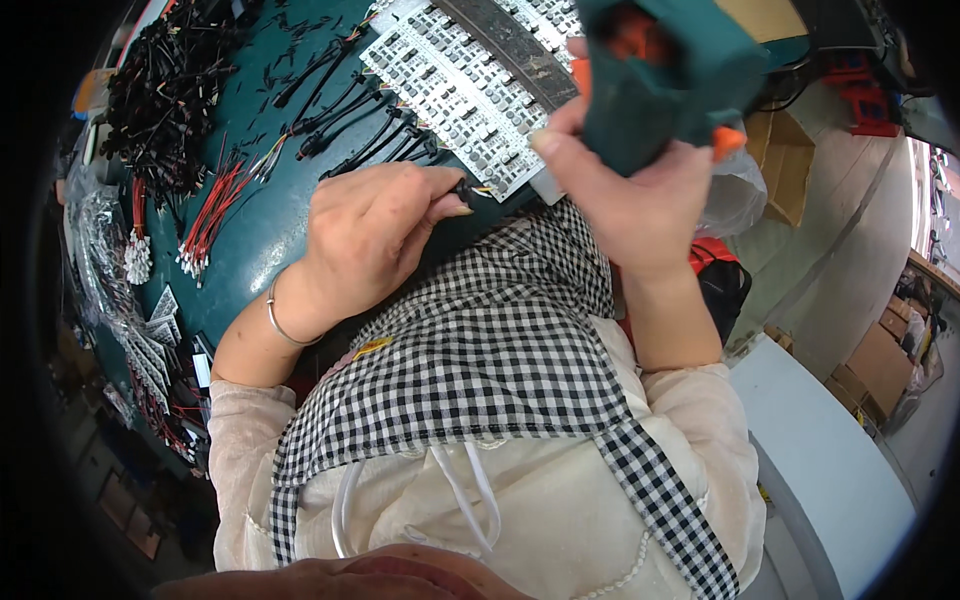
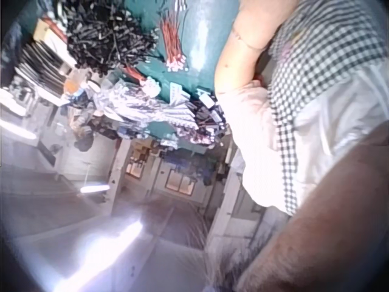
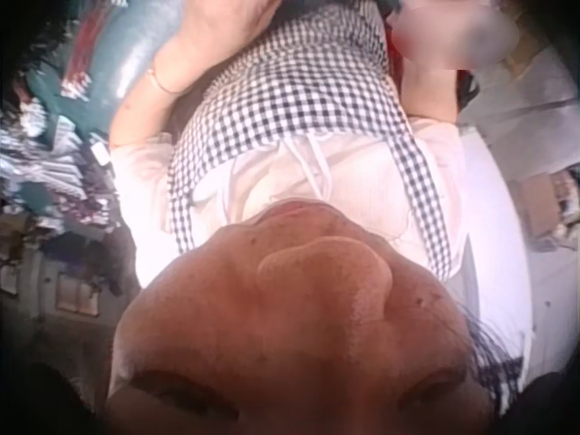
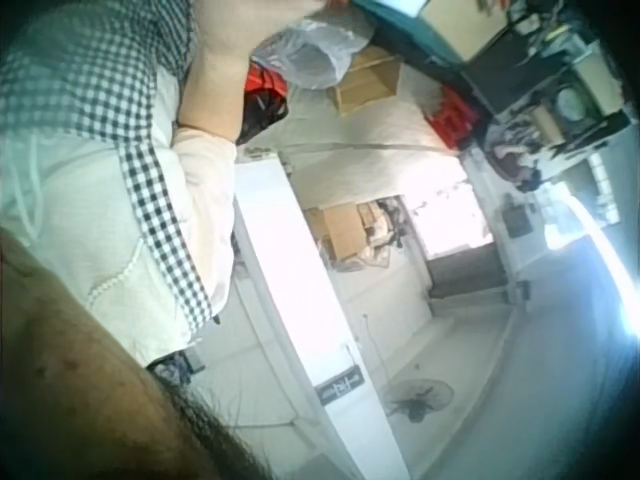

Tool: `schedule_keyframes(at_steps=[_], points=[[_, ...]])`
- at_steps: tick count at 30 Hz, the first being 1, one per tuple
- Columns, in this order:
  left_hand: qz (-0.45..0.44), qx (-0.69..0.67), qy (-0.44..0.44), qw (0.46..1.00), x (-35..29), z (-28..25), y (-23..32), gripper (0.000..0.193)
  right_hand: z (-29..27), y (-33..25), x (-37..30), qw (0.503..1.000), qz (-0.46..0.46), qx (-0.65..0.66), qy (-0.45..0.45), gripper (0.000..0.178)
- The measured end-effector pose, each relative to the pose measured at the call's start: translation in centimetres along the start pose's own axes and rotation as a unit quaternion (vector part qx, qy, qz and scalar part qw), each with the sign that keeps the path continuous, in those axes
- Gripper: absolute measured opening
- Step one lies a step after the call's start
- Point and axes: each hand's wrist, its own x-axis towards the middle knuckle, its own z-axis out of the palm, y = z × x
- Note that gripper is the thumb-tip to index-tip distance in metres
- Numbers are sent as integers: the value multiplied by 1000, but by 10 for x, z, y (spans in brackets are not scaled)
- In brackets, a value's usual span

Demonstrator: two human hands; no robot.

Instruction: The person uses a soldering iron to attach wires to a circuit board. They repeatedly pick up wires, position them on the board, and apply heat to secure the connections. The person works methodically through a batch of wires, handling them one at a time.

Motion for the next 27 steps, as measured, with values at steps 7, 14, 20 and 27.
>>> schedule_keyframes(at_steps=[7, 14, 20, 27], points=[[-60, 84, -102, 989, -5, -5, -8, 19, -52, -17, -25, 1000, 11, 22, 0, 63], [-94, 119, -103, 983, -12, -2, -9, 17, -89, -17, -68, 993, 72, 96, 0, 73], [-125, 165, -105, 973, -12, 1, -5, 16, -91, -15, -78, 995, 89, 29, -36, 72], [-139, 164, -105, 971, -12, 2, -4, 15, -94, -8, -81, 994, 85, 17, -67, 69]])
